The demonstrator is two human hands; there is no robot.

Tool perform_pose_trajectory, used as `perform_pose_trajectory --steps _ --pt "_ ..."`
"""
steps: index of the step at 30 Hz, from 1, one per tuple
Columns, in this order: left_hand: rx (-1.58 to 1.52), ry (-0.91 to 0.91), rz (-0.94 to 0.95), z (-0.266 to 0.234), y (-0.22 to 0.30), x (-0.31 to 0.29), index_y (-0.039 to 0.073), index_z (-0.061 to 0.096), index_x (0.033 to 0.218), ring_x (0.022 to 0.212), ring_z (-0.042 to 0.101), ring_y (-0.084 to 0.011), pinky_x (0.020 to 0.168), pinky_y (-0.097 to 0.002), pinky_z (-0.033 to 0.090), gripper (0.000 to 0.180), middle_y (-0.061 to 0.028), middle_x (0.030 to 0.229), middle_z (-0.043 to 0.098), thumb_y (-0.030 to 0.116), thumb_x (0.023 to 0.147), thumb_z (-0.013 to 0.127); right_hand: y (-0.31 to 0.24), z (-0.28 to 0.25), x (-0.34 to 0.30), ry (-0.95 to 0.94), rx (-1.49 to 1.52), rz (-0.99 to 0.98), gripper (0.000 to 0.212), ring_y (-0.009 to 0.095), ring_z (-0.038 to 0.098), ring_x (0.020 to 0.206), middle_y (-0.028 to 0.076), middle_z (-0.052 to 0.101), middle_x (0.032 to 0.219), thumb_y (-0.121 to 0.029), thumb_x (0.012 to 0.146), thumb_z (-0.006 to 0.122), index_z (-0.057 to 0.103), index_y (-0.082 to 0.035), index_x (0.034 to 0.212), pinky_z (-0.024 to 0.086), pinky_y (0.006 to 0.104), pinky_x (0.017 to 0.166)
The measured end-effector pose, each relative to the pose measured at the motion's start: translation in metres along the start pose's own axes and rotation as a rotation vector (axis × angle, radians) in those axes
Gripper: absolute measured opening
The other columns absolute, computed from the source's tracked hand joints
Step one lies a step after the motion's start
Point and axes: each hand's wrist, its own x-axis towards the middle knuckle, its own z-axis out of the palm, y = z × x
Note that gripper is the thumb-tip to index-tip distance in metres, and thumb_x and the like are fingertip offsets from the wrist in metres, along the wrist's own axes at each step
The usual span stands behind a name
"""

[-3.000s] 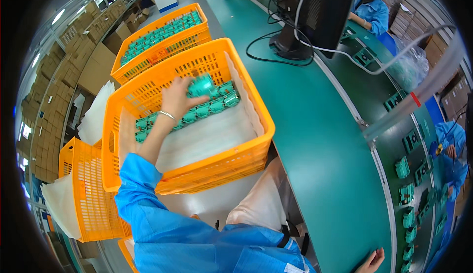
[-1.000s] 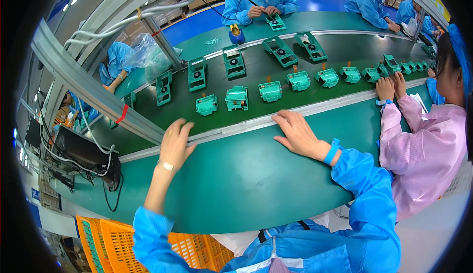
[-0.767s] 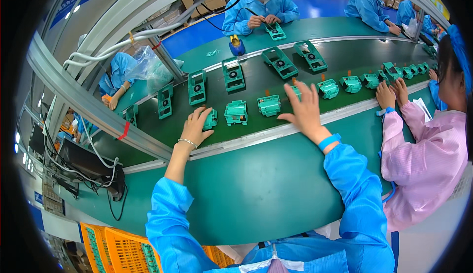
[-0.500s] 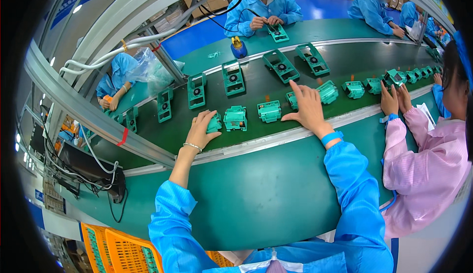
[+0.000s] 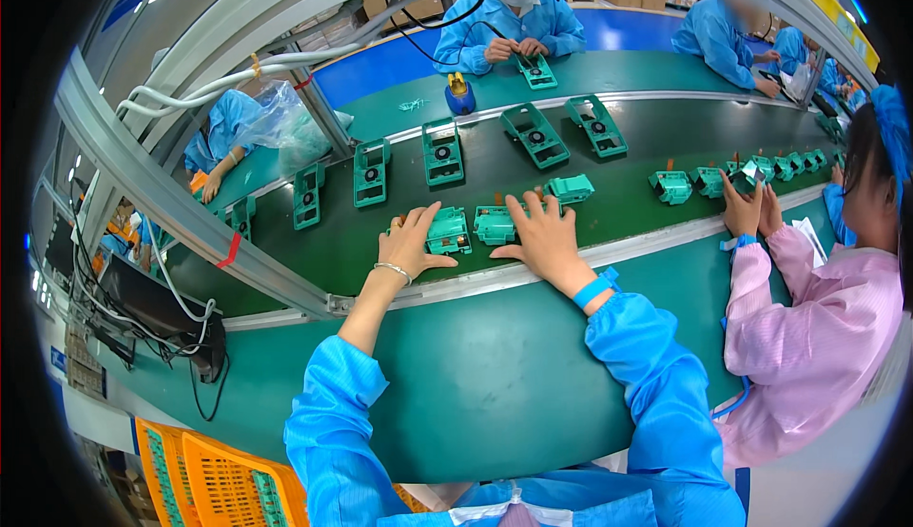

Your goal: The person collects green electronic components from the assembly line conveyor belt, aligns them on the table, and packs them into a yellow plastic crate.

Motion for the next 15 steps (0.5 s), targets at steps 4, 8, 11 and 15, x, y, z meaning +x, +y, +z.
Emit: perform_pose_trajectory --steps 4,8,11,15 --pt "-0.039 0.015 -0.054 -0.002 -0.002 0.006 0.028 0.051 0.146 0.130 0.054 -0.0363 0.097 -0.0546 0.050 0.099 -0.0043 0.139 0.059 0.060 0.061 0.090 -0.005 -0.001 0.017 -0.258 0.067 0.105 0.087 0.035 0.055 0.116 0.010 0.057 0.120 -0.073 0.065 0.080 0.062 -0.016 0.128 0.051 0.0542 0.071" --pt "-0.092 0.066 -0.077 -0.001 -0.001 0.004 0.026 0.056 0.137 0.126 0.057 -0.0344 0.093 -0.0533 0.050 0.088 -0.0034 0.129 0.065 0.059 0.063 0.090 0.002 0.001 0.014 -0.275 0.082 0.092 0.082 0.034 0.056 0.114 0.009 0.057 0.119 -0.071 0.062 0.082 0.063 -0.017 0.122 0.050 0.0552 0.074" --pt "-0.119 0.095 -0.111 -0.003 -0.002 0.000 0.027 0.057 0.134 0.121 0.060 -0.0324 0.089 -0.0531 0.049 0.084 -0.0018 0.126 0.067 0.061 0.064 0.089 0.004 0.002 0.006 -0.152 0.064 0.047 0.080 0.032 0.056 0.109 0.007 0.058 0.113 -0.068 0.062 0.084 0.063 -0.018 0.120 0.047 0.0539 0.079" --pt "-0.093 0.111 -0.112 -0.015 0.001 -0.017 0.026 0.058 0.134 0.116 0.063 -0.0316 0.086 -0.0497 0.048 0.082 -0.0019 0.121 0.068 0.057 0.066 0.089 0.003 0.000 0.004 -0.025 0.040 -0.040 0.080 0.030 0.056 0.106 0.006 0.060 0.102 -0.067 0.063 0.083 0.062 -0.016 0.122 0.038 0.0542 0.092"
